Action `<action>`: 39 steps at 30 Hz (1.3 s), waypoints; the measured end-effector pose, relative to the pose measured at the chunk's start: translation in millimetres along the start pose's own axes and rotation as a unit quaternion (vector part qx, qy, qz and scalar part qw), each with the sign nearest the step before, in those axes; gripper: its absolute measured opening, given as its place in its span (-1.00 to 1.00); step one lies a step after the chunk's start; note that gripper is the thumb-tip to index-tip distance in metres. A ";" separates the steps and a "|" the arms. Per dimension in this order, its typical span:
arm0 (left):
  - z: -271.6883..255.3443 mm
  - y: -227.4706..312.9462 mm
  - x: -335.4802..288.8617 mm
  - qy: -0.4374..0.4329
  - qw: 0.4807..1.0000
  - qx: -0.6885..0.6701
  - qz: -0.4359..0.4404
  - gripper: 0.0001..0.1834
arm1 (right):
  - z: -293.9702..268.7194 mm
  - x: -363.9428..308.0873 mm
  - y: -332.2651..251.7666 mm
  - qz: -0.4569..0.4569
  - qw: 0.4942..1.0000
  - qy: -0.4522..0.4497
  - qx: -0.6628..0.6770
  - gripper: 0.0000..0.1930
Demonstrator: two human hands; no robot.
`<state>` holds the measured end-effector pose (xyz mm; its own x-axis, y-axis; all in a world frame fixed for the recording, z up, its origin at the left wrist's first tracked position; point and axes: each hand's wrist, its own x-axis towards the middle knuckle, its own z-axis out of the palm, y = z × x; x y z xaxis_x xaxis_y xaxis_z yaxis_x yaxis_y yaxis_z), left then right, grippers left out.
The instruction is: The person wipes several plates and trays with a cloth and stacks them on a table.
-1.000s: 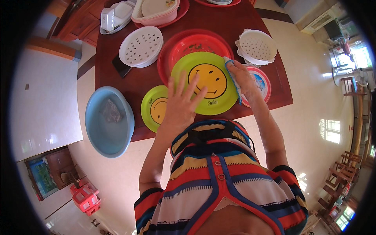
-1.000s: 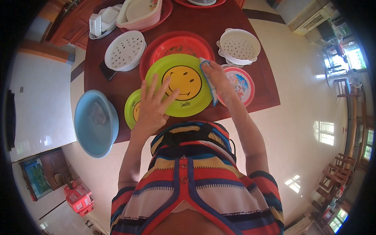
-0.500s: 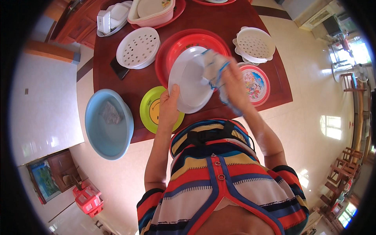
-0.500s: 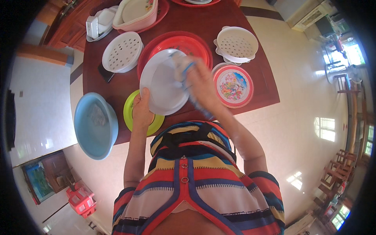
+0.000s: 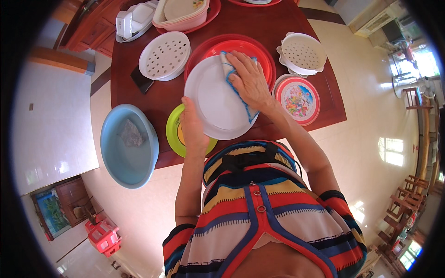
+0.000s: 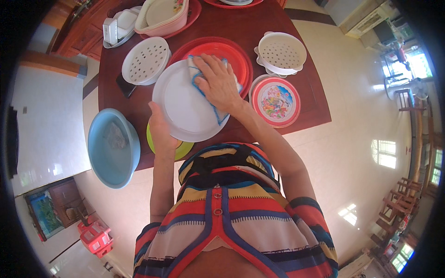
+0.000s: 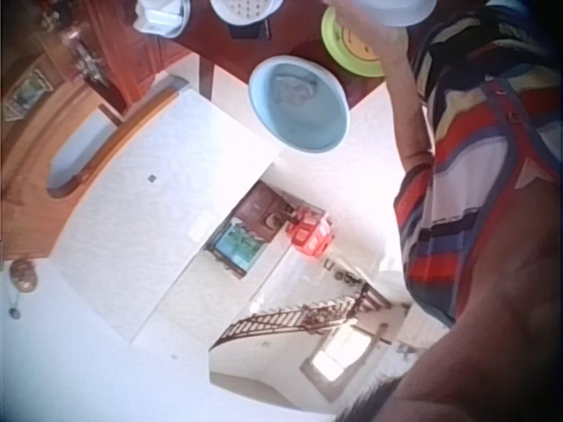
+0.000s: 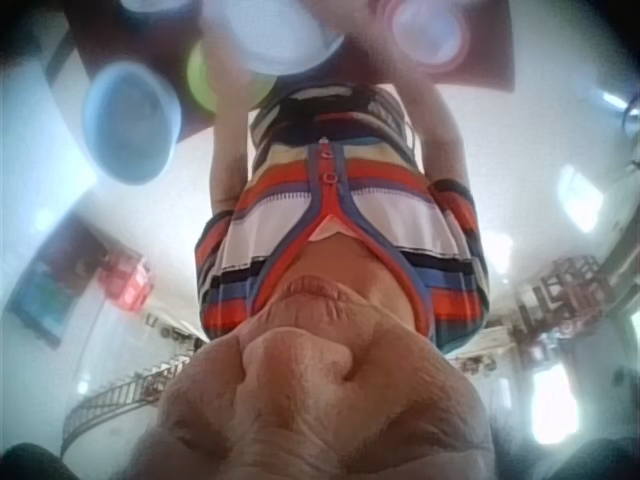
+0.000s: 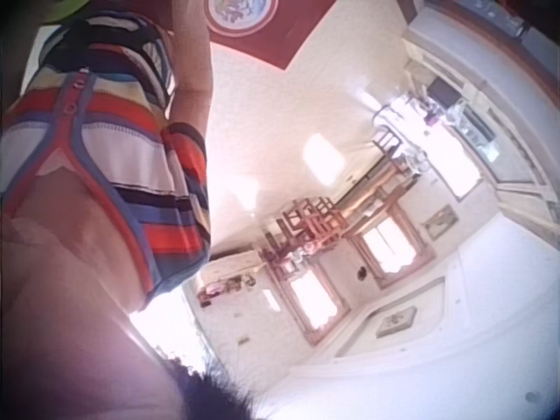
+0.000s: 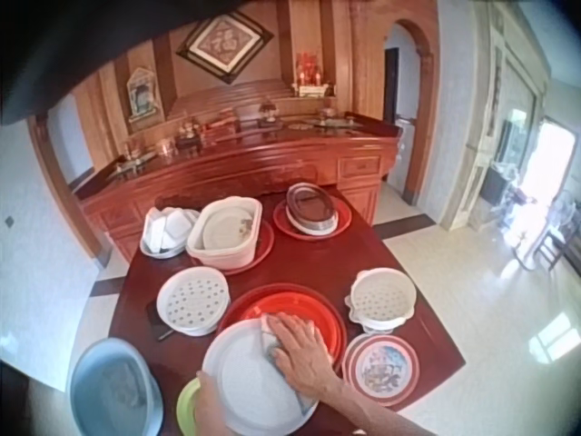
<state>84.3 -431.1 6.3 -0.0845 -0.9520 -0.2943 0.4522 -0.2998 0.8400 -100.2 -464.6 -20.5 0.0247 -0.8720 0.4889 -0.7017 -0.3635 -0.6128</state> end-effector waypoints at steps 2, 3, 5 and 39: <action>5.3 10.1 -1.5 0.045 0.999 0.007 0.021 -0.37 | 3.3 -11.3 5.2 -0.008 1.000 0.007 -0.006 -0.49; 4.1 9.5 0.8 0.042 0.999 -0.005 0.024 -0.37 | 5.2 -21.5 2.8 -0.011 1.000 0.012 -0.019 -0.48; 0.3 6.5 5.8 0.037 0.999 -0.026 0.028 -0.36 | 2.7 -38.4 -16.6 -0.003 0.998 -0.001 -0.062 -0.46; 5.5 19.1 -15.3 0.051 0.995 0.047 0.077 -0.51 | 3.8 10.1 -51.1 -0.043 0.997 0.025 -0.057 -0.51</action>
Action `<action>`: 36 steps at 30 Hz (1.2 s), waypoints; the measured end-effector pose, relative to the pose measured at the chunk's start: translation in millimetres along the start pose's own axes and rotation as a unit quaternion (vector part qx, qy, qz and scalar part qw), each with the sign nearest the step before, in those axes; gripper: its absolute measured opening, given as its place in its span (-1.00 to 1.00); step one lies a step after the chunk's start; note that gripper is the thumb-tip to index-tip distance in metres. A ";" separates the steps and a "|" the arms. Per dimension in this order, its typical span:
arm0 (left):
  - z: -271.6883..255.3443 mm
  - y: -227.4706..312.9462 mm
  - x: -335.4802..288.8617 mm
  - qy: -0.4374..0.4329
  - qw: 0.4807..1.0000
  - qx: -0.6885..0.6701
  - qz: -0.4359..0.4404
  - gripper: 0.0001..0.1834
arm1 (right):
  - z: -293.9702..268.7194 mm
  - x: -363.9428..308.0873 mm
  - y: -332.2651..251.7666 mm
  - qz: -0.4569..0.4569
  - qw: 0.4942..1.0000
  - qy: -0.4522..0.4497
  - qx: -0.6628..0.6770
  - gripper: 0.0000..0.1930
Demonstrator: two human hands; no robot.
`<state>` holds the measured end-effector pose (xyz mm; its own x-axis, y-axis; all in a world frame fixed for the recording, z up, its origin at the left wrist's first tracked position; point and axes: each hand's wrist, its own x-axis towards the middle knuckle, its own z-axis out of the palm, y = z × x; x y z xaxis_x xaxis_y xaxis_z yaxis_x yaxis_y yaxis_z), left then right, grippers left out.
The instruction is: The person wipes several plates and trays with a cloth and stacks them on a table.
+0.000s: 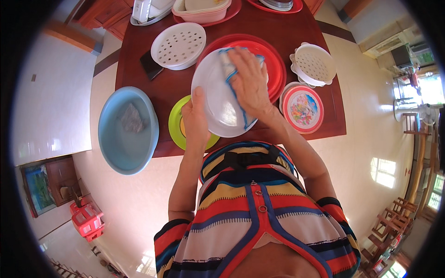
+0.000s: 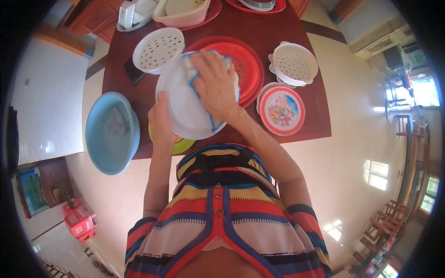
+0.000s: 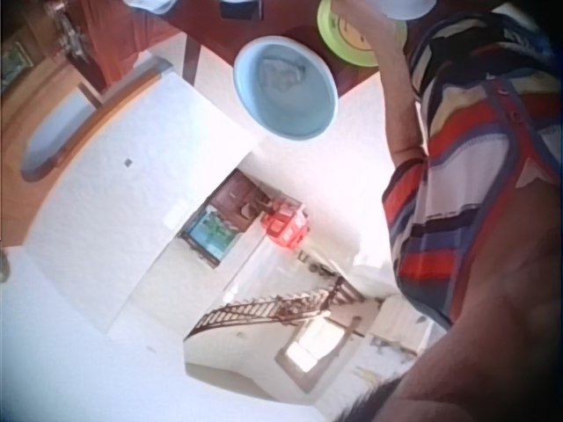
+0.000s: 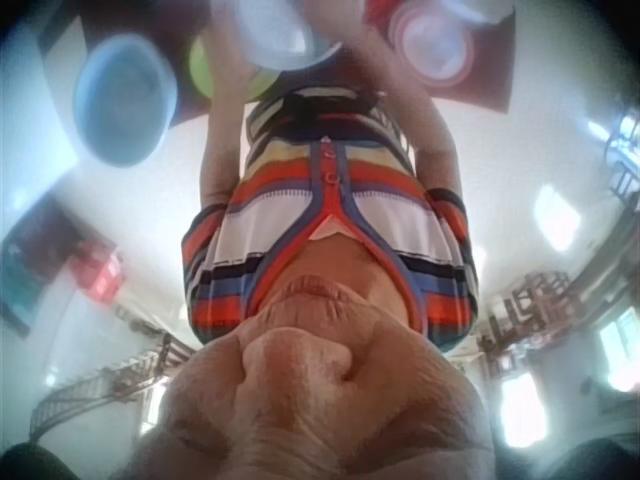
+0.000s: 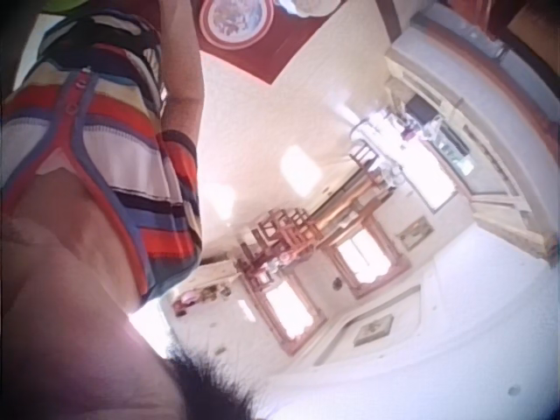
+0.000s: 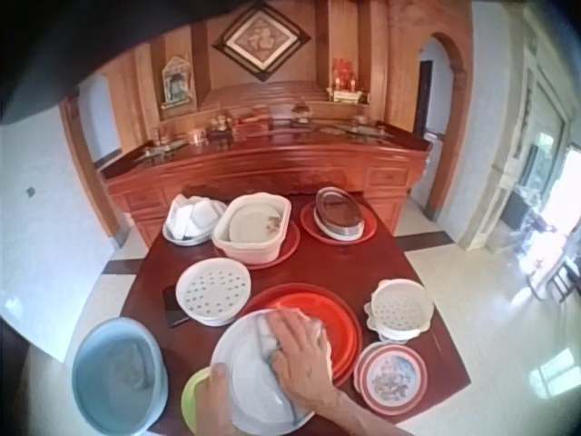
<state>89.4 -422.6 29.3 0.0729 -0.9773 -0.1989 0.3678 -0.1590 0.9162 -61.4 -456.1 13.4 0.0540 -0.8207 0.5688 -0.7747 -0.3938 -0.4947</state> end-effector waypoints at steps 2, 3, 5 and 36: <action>-10.1 2.8 -7.3 0.002 0.994 0.096 0.043 -0.52 | 1.9 5.4 13.1 0.096 0.988 0.002 0.124 -0.57; -13.3 6.8 -11.2 -0.003 0.992 0.111 0.059 -0.53 | 3.7 7.0 21.3 0.144 0.973 0.003 0.183 -0.59; -18.7 19.2 -18.9 -0.014 0.985 0.143 0.090 -0.53 | 9.5 4.6 42.0 0.168 0.956 -0.004 0.241 -0.57; -127.4 -97.5 -47.0 -0.168 0.598 0.728 0.291 -0.28 | 8.8 -87.2 87.6 0.517 0.443 0.038 0.731 -0.69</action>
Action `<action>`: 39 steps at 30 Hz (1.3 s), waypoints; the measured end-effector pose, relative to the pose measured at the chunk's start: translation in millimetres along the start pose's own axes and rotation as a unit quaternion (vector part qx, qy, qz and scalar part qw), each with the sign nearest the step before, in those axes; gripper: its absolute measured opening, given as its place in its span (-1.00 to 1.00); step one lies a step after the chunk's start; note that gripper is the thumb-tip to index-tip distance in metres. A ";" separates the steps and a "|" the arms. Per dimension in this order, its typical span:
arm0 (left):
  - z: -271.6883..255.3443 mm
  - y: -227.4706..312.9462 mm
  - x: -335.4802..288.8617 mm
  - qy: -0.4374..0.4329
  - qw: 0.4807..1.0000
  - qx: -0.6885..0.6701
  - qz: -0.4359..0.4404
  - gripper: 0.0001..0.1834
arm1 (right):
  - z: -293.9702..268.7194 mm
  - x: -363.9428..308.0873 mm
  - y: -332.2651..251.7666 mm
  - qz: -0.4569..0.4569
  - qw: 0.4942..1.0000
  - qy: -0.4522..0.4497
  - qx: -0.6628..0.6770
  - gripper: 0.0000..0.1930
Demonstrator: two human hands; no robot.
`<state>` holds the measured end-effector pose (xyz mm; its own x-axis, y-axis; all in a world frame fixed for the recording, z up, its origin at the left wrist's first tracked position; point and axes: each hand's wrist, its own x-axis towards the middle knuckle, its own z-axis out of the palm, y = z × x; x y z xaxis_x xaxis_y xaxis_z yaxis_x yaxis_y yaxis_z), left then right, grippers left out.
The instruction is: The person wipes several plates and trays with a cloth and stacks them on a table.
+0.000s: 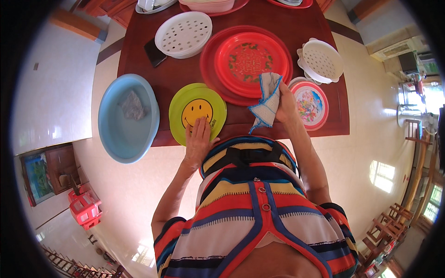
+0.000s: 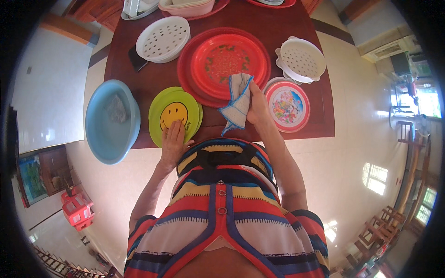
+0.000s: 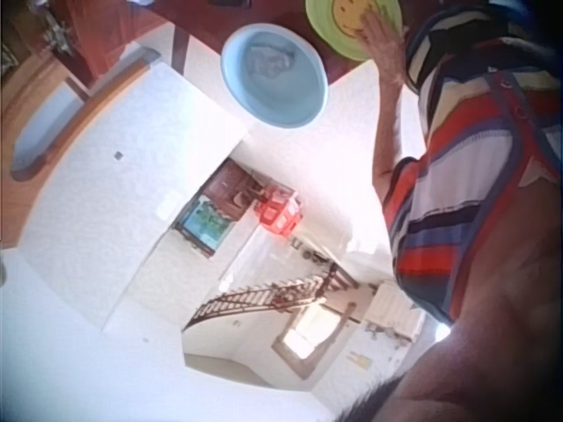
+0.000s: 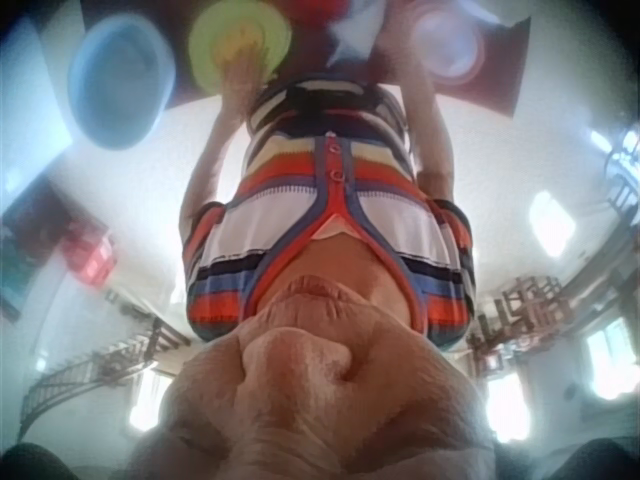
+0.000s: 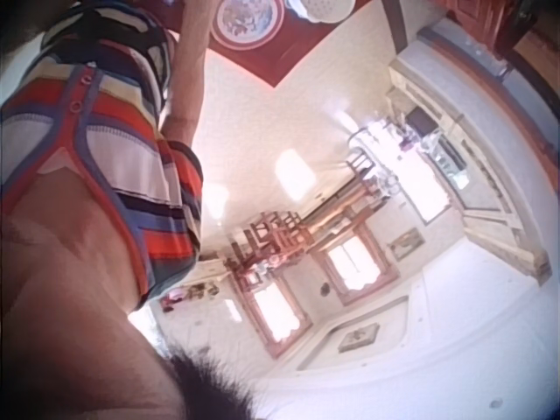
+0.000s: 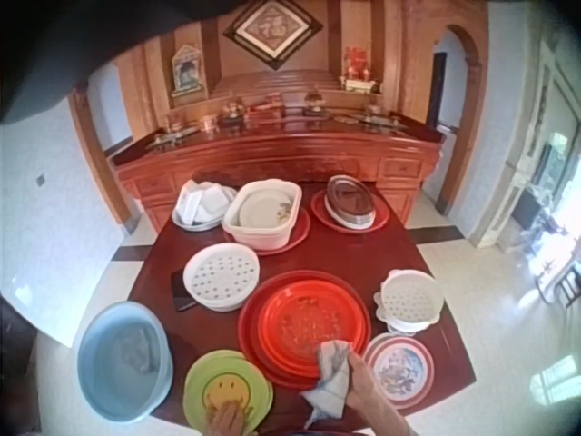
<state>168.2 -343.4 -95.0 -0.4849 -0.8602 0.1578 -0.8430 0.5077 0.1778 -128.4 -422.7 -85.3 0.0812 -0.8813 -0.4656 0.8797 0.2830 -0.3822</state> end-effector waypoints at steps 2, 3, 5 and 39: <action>2.0 -1.0 0.1 -0.020 1.000 -0.002 0.002 -0.22 | -3.2 -0.5 0.7 -0.001 1.000 0.005 0.003 -0.69; 2.8 -2.2 0.3 -0.030 1.000 -0.003 0.003 -0.18 | -4.8 -0.8 1.0 -0.002 1.000 0.008 0.005 -0.69; 10.0 -5.9 -0.4 -0.050 0.999 0.005 -0.002 -0.15 | -9.7 -0.8 0.3 0.008 1.000 -0.009 0.000 -0.69; 60.5 -34.2 214.7 0.005 0.912 -0.256 -0.321 -0.54 | 4.5 57.3 16.8 -0.327 0.301 -0.145 -0.884 -0.56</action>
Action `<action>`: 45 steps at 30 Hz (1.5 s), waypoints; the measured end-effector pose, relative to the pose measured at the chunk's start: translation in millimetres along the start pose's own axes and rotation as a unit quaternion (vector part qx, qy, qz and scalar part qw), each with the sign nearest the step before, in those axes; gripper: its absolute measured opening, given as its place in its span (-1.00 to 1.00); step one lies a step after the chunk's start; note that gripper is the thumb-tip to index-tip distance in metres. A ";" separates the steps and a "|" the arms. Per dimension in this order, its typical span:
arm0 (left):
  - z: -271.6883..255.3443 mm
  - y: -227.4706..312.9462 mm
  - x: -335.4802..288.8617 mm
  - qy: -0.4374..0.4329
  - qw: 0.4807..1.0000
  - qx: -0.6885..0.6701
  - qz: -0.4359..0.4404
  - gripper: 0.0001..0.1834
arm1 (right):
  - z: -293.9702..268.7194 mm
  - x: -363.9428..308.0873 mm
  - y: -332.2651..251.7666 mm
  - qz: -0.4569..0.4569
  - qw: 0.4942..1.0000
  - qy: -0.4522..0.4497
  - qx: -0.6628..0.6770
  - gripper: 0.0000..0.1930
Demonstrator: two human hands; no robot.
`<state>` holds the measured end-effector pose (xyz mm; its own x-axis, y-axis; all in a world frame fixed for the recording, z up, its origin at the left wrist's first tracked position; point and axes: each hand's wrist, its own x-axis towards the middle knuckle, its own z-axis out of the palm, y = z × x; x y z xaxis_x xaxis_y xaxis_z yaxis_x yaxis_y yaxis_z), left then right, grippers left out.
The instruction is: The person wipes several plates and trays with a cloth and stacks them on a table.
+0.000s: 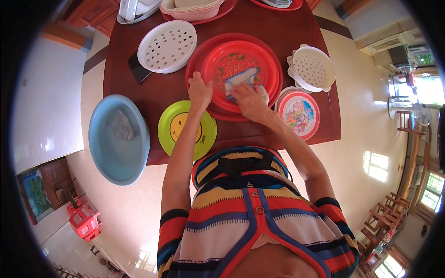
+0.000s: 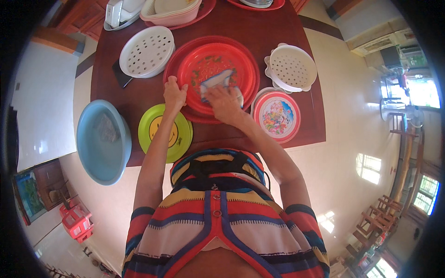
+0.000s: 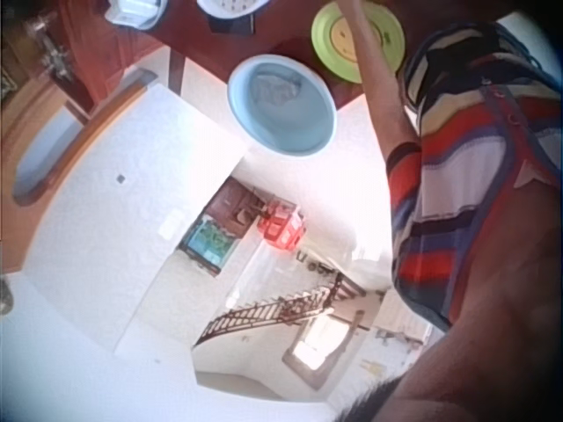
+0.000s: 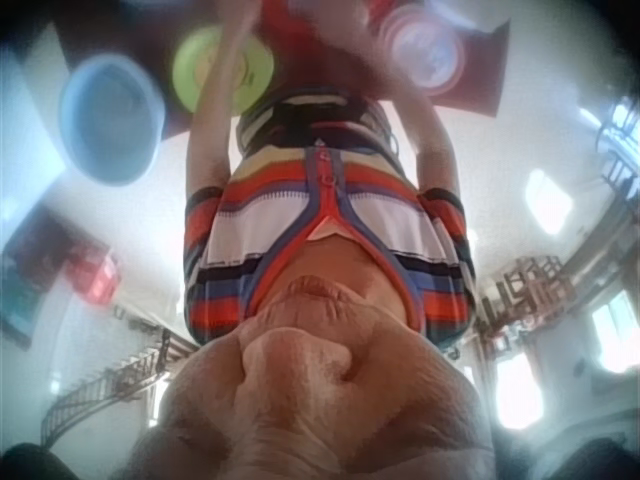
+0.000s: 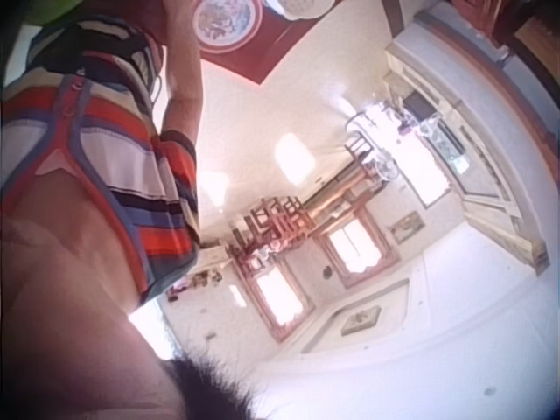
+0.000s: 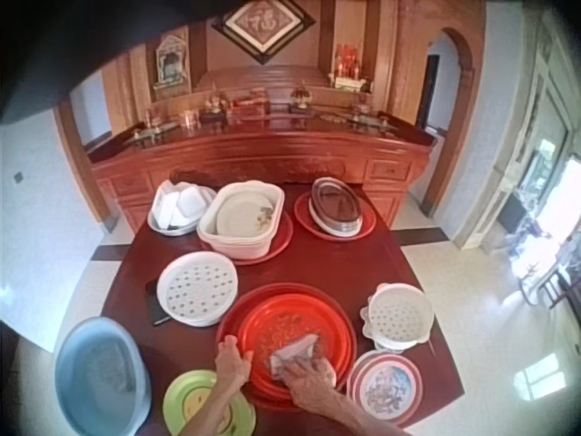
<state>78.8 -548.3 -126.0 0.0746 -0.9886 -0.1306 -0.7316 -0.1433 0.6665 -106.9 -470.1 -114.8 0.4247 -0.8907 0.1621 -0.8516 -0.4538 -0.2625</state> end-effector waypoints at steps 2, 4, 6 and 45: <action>2.6 2.6 -0.7 0.017 0.999 0.030 0.019 -0.54 | 9.0 7.7 -7.1 -0.042 0.998 0.023 0.038 -0.56; 4.5 3.4 -0.7 0.030 0.997 0.055 0.038 -0.55 | 17.5 17.1 -10.7 -0.069 0.996 0.042 0.049 -0.57; 6.2 2.0 -0.2 0.038 0.995 0.073 0.057 -0.56 | 23.5 33.6 -3.7 -0.080 0.995 0.057 0.033 -0.58; -16.3 58.6 -18.8 -0.036 0.743 -0.667 -0.041 -0.62 | -33.6 30.1 -21.1 -0.032 0.958 0.151 0.243 -0.60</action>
<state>45.7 -538.8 -72.6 0.0109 -0.9758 -0.2184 0.5990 -0.1685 0.7828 -86.4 -486.5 -72.4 0.3005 -0.8454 0.4415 -0.5518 -0.5317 -0.6425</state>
